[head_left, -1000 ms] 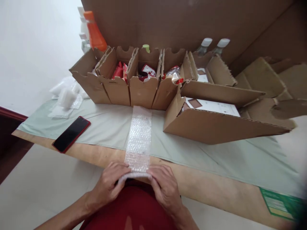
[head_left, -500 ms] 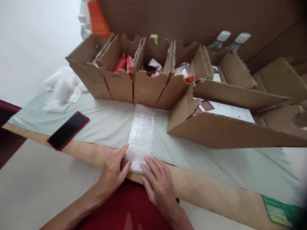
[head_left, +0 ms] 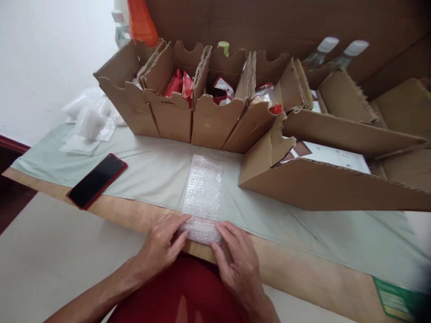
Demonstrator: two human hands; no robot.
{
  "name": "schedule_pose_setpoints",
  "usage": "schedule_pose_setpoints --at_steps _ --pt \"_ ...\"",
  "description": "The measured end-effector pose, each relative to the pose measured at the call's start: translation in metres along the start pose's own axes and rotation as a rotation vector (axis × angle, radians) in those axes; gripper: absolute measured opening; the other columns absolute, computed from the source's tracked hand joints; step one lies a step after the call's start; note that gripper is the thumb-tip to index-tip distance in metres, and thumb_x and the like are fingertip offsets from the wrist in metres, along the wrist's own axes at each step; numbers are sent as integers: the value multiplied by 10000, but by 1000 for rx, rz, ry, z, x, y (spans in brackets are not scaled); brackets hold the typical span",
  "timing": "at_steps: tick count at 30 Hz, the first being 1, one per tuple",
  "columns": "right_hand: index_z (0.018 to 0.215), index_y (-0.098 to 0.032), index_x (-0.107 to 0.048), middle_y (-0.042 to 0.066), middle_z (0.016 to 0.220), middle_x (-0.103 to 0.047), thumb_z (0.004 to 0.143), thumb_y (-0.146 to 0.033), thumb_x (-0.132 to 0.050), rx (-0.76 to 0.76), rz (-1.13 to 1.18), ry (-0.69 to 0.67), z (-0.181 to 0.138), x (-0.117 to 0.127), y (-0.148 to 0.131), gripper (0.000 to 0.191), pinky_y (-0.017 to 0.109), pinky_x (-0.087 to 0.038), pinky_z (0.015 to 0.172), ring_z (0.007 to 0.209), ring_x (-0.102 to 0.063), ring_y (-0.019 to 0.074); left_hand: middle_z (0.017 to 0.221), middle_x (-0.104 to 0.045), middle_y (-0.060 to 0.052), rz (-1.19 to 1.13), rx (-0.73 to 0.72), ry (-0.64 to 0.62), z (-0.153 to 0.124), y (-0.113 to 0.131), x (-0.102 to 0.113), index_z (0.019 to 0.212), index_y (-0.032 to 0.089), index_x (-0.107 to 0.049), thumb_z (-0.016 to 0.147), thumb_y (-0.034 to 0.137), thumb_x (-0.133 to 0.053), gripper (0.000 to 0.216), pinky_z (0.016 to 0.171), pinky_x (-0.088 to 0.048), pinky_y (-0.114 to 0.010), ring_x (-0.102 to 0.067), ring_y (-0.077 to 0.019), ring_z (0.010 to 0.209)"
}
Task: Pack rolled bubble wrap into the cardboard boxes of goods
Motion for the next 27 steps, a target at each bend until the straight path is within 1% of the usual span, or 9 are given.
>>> schedule_pose_setpoints --at_steps 2,6,10,13,17,19,21,24,27 --pt "1211 -197 -633 117 1152 -711 940 -91 -584 41 -69 27 -4 1 -2 295 399 -505 903 1053 -663 242 1031 -730 -73 3 29 -23 5 -2 -3 1311 185 -576 970 124 -560 347 795 -570 -321 -690 -188 878" --pt "1192 -203 -647 105 1209 -720 962 -108 -564 144 -98 -129 -4 -13 -3 262 443 -469 964 1157 -631 265 1135 -673 -105 86 19 6 6 -3 -2 1314 191 -589 976 127 -544 346 856 -574 -348 -672 -215 999" --pt "1165 -198 -643 67 1064 -763 983 -85 -520 101 14 -187 7 -18 3 247 410 -474 908 1030 -661 228 1197 -658 -130 106 -85 2 -4 4 2 1308 189 -584 978 160 -574 332 975 -518 -434 -618 -264 1126" --pt "1147 -219 -649 36 944 -760 995 -122 -511 40 125 -271 13 -16 6 228 372 -496 830 907 -664 208 1055 -702 -92 83 -120 -66 -4 7 2 1273 186 -594 999 128 -524 288 876 -516 -398 -635 -234 987" --pt "1217 -222 -646 90 1103 -734 996 -154 -515 7 -12 -161 15 -8 10 266 392 -499 854 988 -660 236 919 -699 -63 118 -81 -48 16 1 -3 1253 172 -605 1008 147 -524 259 785 -514 -379 -618 -219 851" --pt "1219 -210 -647 117 1174 -710 988 -153 -530 36 -106 -105 13 -7 10 265 418 -488 887 1055 -642 257 945 -697 -71 167 -58 -22 26 -3 -6 1258 171 -611 1004 168 -542 263 799 -520 -394 -620 -230 868" --pt "1210 -200 -650 123 1202 -702 981 -151 -543 68 -135 -147 12 -11 11 258 438 -480 914 1090 -630 266 1019 -687 -93 199 -43 13 30 -6 -8 1255 174 -619 1001 161 -544 266 831 -528 -404 -624 -240 927" --pt "1200 -188 -647 105 1177 -723 977 -123 -538 103 -95 -191 15 -16 12 256 441 -471 938 1091 -634 258 1158 -658 -130 152 -80 41 24 -2 -6 1291 175 -605 985 118 -536 318 930 -526 -425 -612 -260 1075" --pt "1202 -204 -644 63 1038 -760 970 -105 -542 88 -3 -172 19 -12 14 272 417 -484 908 1021 -654 236 1188 -671 -126 59 -139 -11 13 6 -2 1323 189 -589 962 104 -553 372 996 -503 -447 -605 -270 1138"
Point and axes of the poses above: each hand's wrist, its own z-axis towards the middle knuckle, its own x-axis out of the back of the hand, y = z × x, the point moved 4 cm from there along z, towards the middle knuckle
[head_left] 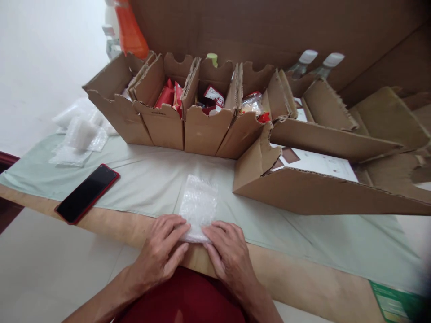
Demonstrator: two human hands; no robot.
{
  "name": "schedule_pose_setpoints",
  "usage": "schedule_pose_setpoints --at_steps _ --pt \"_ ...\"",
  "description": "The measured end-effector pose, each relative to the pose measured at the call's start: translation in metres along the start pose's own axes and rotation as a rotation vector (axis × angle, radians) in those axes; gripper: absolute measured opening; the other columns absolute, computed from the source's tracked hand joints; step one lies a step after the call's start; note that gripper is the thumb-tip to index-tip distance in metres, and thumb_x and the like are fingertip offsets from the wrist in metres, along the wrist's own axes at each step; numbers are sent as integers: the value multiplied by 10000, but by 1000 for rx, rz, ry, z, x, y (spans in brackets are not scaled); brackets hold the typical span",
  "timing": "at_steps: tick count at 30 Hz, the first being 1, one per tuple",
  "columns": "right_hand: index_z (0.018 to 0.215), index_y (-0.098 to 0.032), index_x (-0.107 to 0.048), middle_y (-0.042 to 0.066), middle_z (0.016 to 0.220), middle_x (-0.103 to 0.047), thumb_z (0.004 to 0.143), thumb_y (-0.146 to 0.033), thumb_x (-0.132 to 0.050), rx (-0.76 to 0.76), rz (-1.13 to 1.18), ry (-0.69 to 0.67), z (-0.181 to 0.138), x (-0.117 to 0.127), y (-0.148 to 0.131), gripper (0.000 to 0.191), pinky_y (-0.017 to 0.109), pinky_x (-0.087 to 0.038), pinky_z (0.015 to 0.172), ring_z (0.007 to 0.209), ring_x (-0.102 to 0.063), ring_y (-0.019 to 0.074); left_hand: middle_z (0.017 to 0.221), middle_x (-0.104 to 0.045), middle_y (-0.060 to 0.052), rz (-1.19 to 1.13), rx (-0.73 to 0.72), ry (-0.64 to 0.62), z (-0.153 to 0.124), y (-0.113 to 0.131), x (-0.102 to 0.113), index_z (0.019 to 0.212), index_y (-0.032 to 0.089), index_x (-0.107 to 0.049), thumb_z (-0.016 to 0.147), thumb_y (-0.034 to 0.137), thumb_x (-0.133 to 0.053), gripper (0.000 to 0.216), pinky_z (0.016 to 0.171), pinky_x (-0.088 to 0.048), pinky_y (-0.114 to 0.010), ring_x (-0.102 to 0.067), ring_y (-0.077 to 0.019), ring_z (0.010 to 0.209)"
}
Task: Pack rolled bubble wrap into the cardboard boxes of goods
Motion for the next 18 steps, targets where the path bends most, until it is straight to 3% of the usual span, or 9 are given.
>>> schedule_pose_setpoints --at_steps 4,9,13,16,18 --pt "1204 -226 -644 42 962 -756 976 -138 -544 -10 93 -35 -3 8 0 264 372 -515 826 922 -671 210 1050 -710 -96 -96 25 -39 -3 3 2 1307 186 -590 971 107 -539 349 904 -527 -412 -639 -242 1002" --pt "1226 -208 -627 109 1135 -717 983 -145 -554 -16 -80 134 -10 16 -4 261 410 -500 895 1045 -653 244 955 -710 -81 61 27 1 17 -10 -10 1249 172 -618 993 141 -552 266 821 -534 -402 -626 -234 891" --pt "1208 -195 -647 126 1195 -713 984 -160 -536 20 -171 30 -1 -1 -7 252 460 -471 927 1108 -634 287 997 -709 -88 151 30 72 34 -20 -16 1230 181 -632 1002 191 -567 237 832 -550 -409 -640 -241 913" --pt "1203 -186 -644 104 1123 -744 982 -117 -516 -10 -136 70 8 -9 2 265 438 -478 895 1043 -660 267 1089 -693 -97 70 137 197 31 -22 -5 1244 196 -638 992 234 -588 259 878 -569 -401 -666 -239 987" --pt "1208 -199 -635 77 1059 -757 988 -119 -529 -65 -54 142 11 -9 10 257 408 -490 866 974 -676 237 1115 -689 -93 -79 299 260 20 -23 5 1237 203 -646 987 267 -597 263 895 -581 -381 -682 -224 1007"
Point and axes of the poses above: each hand's wrist, its own z-axis towards the middle knuckle, its own x-axis out of the back of the hand, y = z × x, the point moved 4 cm from there along z, towards the middle knuckle
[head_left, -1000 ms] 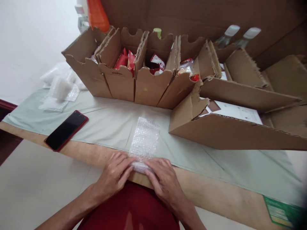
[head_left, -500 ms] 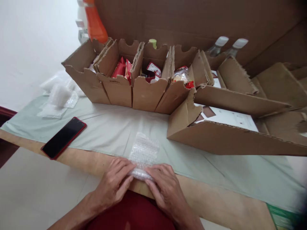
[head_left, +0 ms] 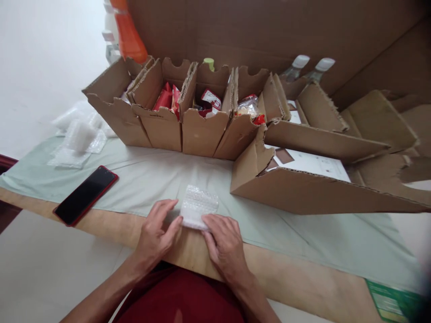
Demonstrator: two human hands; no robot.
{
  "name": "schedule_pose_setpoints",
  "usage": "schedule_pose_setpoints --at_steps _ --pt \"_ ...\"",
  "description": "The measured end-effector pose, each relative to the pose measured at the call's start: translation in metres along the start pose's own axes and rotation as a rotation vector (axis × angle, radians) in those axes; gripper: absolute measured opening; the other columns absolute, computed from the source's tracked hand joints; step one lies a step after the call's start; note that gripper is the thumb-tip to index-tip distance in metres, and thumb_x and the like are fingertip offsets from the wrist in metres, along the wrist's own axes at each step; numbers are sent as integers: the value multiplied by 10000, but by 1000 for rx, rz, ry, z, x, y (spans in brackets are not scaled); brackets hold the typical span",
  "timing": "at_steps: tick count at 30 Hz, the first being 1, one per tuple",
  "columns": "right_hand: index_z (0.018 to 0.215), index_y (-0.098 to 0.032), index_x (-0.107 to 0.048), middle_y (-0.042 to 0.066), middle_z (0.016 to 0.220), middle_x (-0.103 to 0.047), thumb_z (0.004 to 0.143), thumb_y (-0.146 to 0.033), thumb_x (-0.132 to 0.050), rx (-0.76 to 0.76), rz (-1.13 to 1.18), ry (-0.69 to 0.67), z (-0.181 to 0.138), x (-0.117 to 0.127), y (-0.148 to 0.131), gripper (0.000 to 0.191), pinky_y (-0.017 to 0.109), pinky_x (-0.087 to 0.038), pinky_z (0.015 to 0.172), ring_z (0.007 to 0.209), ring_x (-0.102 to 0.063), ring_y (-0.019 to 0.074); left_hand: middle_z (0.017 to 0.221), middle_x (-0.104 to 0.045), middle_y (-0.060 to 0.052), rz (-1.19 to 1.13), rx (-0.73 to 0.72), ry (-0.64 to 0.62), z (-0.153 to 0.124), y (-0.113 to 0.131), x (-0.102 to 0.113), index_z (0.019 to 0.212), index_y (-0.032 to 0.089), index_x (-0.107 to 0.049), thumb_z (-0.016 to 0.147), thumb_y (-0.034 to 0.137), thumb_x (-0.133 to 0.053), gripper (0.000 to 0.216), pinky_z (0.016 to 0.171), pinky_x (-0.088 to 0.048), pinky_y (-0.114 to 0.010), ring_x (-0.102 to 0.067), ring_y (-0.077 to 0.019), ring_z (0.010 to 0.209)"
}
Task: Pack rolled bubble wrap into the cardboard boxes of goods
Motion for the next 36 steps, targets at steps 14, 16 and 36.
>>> schedule_pose_setpoints --at_steps 14,16,36 --pt "1199 -243 -688 82 1093 -693 1010 -372 -572 -284 169 83 -17 36 -9 257 373 -491 825 954 -656 227 1068 -771 -108 -1321 968 -291 -31 30 -47 1146 171 -718 762 419 -859 478 936 -558 -389 -718 -286 1061" --pt "1262 -250 -661 78 1123 -687 1006 -442 -558 -431 368 52 -19 40 5 336 359 -529 839 970 -668 220 1019 -771 -104 -1335 981 -344 -32 33 -45 1129 166 -726 746 415 -875 481 890 -552 -358 -722 -277 1016" --pt "1274 -285 -662 18 1208 -702 784 -251 -776 -605 874 -253 -5 51 14 505 279 -494 950 1056 -646 179 824 -632 7 -779 683 -791 -28 42 -40 1016 173 -672 765 241 -654 261 705 -438 -245 -551 -143 752"
Point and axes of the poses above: each hand's wrist, its own z-axis towards the middle knuckle, its own x-axis out of the back of the hand, y = z × x, the point moved 4 cm from there along z, towards the middle knuckle
